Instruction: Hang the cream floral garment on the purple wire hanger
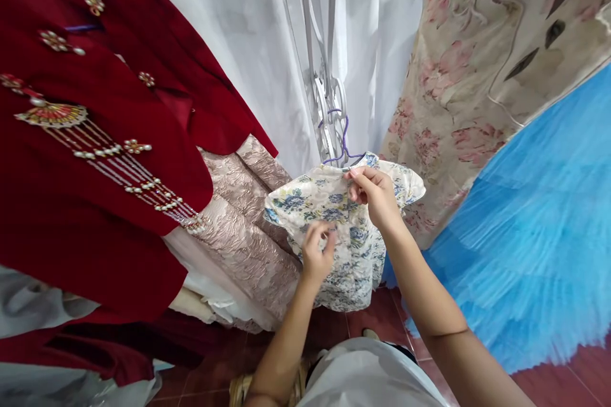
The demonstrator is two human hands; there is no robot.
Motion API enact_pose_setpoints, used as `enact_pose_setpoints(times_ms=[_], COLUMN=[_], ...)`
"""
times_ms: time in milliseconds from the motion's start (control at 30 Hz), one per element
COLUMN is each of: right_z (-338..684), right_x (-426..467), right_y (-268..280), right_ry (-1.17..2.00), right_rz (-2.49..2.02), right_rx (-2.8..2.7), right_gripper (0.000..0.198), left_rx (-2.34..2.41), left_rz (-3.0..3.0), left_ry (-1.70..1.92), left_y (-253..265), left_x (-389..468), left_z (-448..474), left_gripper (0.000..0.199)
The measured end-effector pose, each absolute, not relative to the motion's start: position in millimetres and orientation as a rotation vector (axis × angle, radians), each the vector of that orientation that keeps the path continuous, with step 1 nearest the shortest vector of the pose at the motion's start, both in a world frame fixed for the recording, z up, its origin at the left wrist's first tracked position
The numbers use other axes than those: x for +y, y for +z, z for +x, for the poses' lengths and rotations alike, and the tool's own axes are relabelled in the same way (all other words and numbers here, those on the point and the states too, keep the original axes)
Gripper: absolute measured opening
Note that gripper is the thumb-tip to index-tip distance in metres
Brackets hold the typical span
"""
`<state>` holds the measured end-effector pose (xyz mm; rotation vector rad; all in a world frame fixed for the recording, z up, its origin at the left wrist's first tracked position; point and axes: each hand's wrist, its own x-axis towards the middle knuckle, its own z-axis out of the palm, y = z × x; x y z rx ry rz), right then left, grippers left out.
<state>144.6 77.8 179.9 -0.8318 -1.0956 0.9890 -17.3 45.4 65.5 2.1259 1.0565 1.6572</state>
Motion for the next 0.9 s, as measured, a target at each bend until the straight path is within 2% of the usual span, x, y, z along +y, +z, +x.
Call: enact_pose_setpoints(times_ms=[100,233,400,633,767,900], right_z=[147.8,155.4,155.7,141.3,133.4,128.1], right_x=[72.3,72.2,77.8,87.3,78.0,57.2], right_y=[181.6,179.7,160.4,128.1,93.3,63.6], right_ry=[0.987,0.909,0.859,0.972,1.054,1.178], right_rz=[-0.833,-0.835,-0.891,-0.921,-0.989,-0.963], right_rx=[-1.143,-1.238,-1.242,-1.254,-1.341,-1.339], right_gripper=[0.031,0.028,0.027,0.020,0.029,0.030], left_rx=[0.981,0.976,1.079,1.169,1.276,1.305], left_rz=[2.223,2.581,2.710,2.603,2.344,2.200], left_ry=[1.813,1.484,1.524,1.700,2.043,2.002], left_y=[137.4,191.6,197.1,199.5,217.5,230.1], left_x=[77.0,100.8,101.1,102.8,104.2,118.2], left_z=[-12.1,2.8,18.5,12.5,-17.9,-83.4], left_gripper=[0.031,0.028,0.027,0.028,0.026,0.025])
